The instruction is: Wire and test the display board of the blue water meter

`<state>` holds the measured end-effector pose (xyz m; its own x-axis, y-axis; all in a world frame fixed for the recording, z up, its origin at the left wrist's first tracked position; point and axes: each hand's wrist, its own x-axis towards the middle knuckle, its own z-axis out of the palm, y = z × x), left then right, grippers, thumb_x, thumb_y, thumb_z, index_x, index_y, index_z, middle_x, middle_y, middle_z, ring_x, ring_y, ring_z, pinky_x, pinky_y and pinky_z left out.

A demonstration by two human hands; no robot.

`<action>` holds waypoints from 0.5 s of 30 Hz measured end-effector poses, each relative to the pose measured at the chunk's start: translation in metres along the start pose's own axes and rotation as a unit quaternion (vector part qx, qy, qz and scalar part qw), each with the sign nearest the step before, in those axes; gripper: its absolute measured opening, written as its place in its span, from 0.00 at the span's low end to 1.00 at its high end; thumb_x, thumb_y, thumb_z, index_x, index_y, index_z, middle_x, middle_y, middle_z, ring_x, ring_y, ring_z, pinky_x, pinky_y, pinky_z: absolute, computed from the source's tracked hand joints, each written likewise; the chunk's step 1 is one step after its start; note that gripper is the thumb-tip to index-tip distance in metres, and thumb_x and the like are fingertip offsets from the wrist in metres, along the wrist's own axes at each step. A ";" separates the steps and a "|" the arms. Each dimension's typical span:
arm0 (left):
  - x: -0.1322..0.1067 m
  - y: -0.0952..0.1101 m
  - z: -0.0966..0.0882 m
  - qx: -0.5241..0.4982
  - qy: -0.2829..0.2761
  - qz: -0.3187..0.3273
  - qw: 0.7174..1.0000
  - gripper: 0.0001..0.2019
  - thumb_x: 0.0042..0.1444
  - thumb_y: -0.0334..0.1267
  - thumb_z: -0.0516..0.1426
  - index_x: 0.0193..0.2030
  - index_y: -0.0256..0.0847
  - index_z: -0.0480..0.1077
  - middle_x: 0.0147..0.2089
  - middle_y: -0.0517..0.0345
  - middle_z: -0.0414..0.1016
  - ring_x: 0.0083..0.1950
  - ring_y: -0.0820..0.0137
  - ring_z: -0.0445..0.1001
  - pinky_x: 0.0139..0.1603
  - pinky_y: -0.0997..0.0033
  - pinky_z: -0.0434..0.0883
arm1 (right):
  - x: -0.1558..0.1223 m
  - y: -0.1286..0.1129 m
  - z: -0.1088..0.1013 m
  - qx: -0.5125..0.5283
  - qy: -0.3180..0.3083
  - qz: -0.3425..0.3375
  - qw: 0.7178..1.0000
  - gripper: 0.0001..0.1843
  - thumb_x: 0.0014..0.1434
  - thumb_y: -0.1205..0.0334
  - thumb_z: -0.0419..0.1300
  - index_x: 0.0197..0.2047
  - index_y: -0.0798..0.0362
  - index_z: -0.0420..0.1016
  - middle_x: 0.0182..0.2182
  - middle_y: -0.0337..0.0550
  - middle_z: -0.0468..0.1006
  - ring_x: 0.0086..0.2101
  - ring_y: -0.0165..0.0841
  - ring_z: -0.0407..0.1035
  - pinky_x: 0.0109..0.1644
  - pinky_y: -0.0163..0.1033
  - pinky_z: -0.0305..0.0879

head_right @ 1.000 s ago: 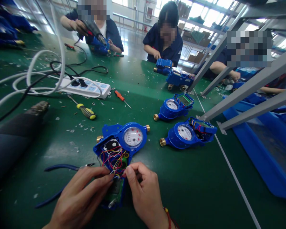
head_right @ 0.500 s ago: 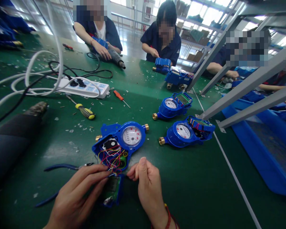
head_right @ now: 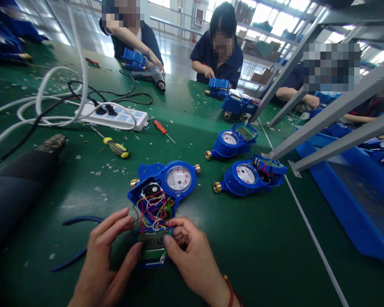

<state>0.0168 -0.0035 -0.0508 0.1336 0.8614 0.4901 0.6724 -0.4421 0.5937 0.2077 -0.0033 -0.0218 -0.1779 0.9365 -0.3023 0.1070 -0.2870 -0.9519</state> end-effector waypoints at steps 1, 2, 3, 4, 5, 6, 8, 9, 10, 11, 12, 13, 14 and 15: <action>-0.005 -0.002 0.000 0.001 0.003 -0.026 1.000 0.22 0.56 0.32 0.53 0.58 0.34 0.55 0.57 0.42 0.60 0.58 0.61 0.61 0.59 0.58 0.63 | 0.000 0.000 0.000 0.014 -0.001 0.005 1.000 0.13 0.60 0.57 0.57 0.47 0.52 0.66 0.30 0.37 0.72 0.32 0.29 0.68 0.37 0.35 0.62; -0.010 -0.004 0.001 -0.004 -0.009 -0.051 0.999 0.21 0.57 0.33 0.53 0.58 0.36 0.55 0.54 0.44 0.63 0.55 0.61 0.66 0.55 0.59 0.67 | 0.001 0.001 0.000 0.028 -0.001 0.009 1.000 0.13 0.60 0.57 0.56 0.47 0.52 0.65 0.30 0.37 0.72 0.32 0.29 0.68 0.37 0.35 0.62; -0.015 -0.006 0.001 -0.016 -0.033 -0.076 0.996 0.21 0.58 0.35 0.52 0.58 0.38 0.55 0.51 0.46 0.66 0.51 0.63 0.69 0.51 0.62 0.71 | 0.002 0.001 0.001 0.041 0.002 0.011 0.999 0.13 0.60 0.57 0.57 0.47 0.52 0.65 0.29 0.36 0.72 0.32 0.29 0.68 0.37 0.35 0.62; -0.019 -0.008 0.001 -0.034 -0.064 -0.095 0.993 0.21 0.59 0.37 0.50 0.59 0.40 0.54 0.49 0.48 0.68 0.48 0.64 0.72 0.47 0.65 0.73 | 0.003 0.003 0.002 0.055 0.007 0.012 0.998 0.13 0.60 0.57 0.57 0.47 0.52 0.64 0.29 0.36 0.71 0.31 0.29 0.68 0.36 0.34 0.62; -0.022 -0.010 0.002 -0.051 -0.096 -0.104 0.989 0.21 0.60 0.38 0.49 0.60 0.42 0.52 0.49 0.48 0.70 0.48 0.65 0.73 0.46 0.66 0.74 | 0.004 0.004 0.004 0.070 0.015 0.011 0.997 0.13 0.60 0.57 0.57 0.47 0.52 0.62 0.28 0.35 0.71 0.30 0.28 0.67 0.36 0.34 0.62; -0.023 -0.011 0.002 -0.064 -0.126 -0.098 0.985 0.23 0.60 0.39 0.49 0.61 0.42 0.50 0.51 0.48 0.70 0.49 0.64 0.73 0.46 0.67 0.75 | 0.005 0.006 0.006 0.084 0.026 0.007 0.996 0.14 0.60 0.57 0.57 0.46 0.51 0.60 0.28 0.34 0.70 0.29 0.28 0.67 0.35 0.34 0.62; -0.022 -0.014 0.004 -0.065 -0.162 -0.057 0.983 0.28 0.58 0.41 0.52 0.63 0.42 0.47 0.57 0.45 0.67 0.54 0.60 0.70 0.50 0.62 0.73 | 0.007 0.010 0.010 0.100 0.049 -0.005 0.994 0.14 0.60 0.56 0.57 0.46 0.49 0.57 0.26 0.31 0.69 0.28 0.28 0.66 0.34 0.34 0.61; -0.020 -0.016 0.006 -0.055 -0.170 -0.033 0.983 0.31 0.56 0.42 0.54 0.64 0.41 0.45 0.58 0.44 0.65 0.56 0.58 0.69 0.51 0.59 0.72 | 0.008 0.012 0.012 0.101 0.058 -0.014 0.993 0.14 0.60 0.56 0.57 0.46 0.49 0.56 0.26 0.31 0.68 0.27 0.28 0.66 0.33 0.34 0.61; -0.016 -0.017 0.008 -0.044 -0.177 -0.015 0.983 0.34 0.54 0.43 0.56 0.64 0.40 0.44 0.58 0.42 0.65 0.56 0.57 0.69 0.51 0.56 0.72 | 0.010 0.015 0.014 0.098 0.067 -0.025 0.993 0.14 0.61 0.56 0.56 0.46 0.49 0.56 0.26 0.31 0.68 0.28 0.28 0.66 0.33 0.33 0.61; -0.011 -0.019 0.010 -0.035 -0.185 -0.006 0.982 0.35 0.52 0.43 0.57 0.63 0.40 0.45 0.57 0.41 0.66 0.54 0.56 0.70 0.50 0.55 0.72 | 0.012 0.017 0.015 0.095 0.075 -0.036 0.992 0.14 0.61 0.56 0.56 0.46 0.49 0.56 0.26 0.31 0.68 0.28 0.28 0.66 0.33 0.33 0.61; -0.005 -0.022 0.013 -0.031 -0.193 -0.003 0.981 0.35 0.51 0.43 0.58 0.62 0.39 0.46 0.55 0.41 0.67 0.53 0.57 0.71 0.49 0.55 0.73 | 0.014 0.019 0.016 0.092 0.084 -0.049 0.991 0.14 0.61 0.56 0.56 0.46 0.49 0.55 0.27 0.32 0.69 0.28 0.28 0.67 0.33 0.33 0.61; 0.001 -0.024 0.017 -0.030 -0.199 -0.002 0.980 0.34 0.51 0.43 0.59 0.61 0.39 0.48 0.54 0.42 0.68 0.52 0.57 0.71 0.49 0.55 0.72 | 0.016 0.020 0.016 0.092 0.094 -0.062 0.989 0.14 0.61 0.56 0.55 0.46 0.49 0.55 0.27 0.32 0.68 0.28 0.28 0.67 0.32 0.32 0.61; 0.008 -0.026 0.020 -0.032 -0.204 0.002 0.978 0.33 0.50 0.44 0.59 0.60 0.39 0.50 0.53 0.42 0.68 0.51 0.57 0.71 0.49 0.54 0.72 | 0.020 0.021 0.016 0.093 0.105 -0.076 0.987 0.14 0.61 0.56 0.55 0.46 0.49 0.55 0.27 0.32 0.68 0.28 0.28 0.66 0.32 0.32 0.61; 0.014 -0.028 0.024 -0.035 -0.210 0.005 0.977 0.32 0.50 0.45 0.59 0.58 0.38 0.52 0.53 0.42 0.69 0.51 0.56 0.71 0.49 0.54 0.71 | 0.024 0.021 0.015 0.096 0.115 -0.087 0.985 0.15 0.61 0.56 0.56 0.46 0.49 0.55 0.26 0.31 0.67 0.27 0.27 0.66 0.32 0.32 0.60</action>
<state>0.0176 0.0273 -0.0759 0.4367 0.8773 0.1992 0.6207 -0.4541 0.6392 0.1914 0.0100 -0.0497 0.0516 0.9894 -0.1359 -0.0966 -0.1305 -0.9867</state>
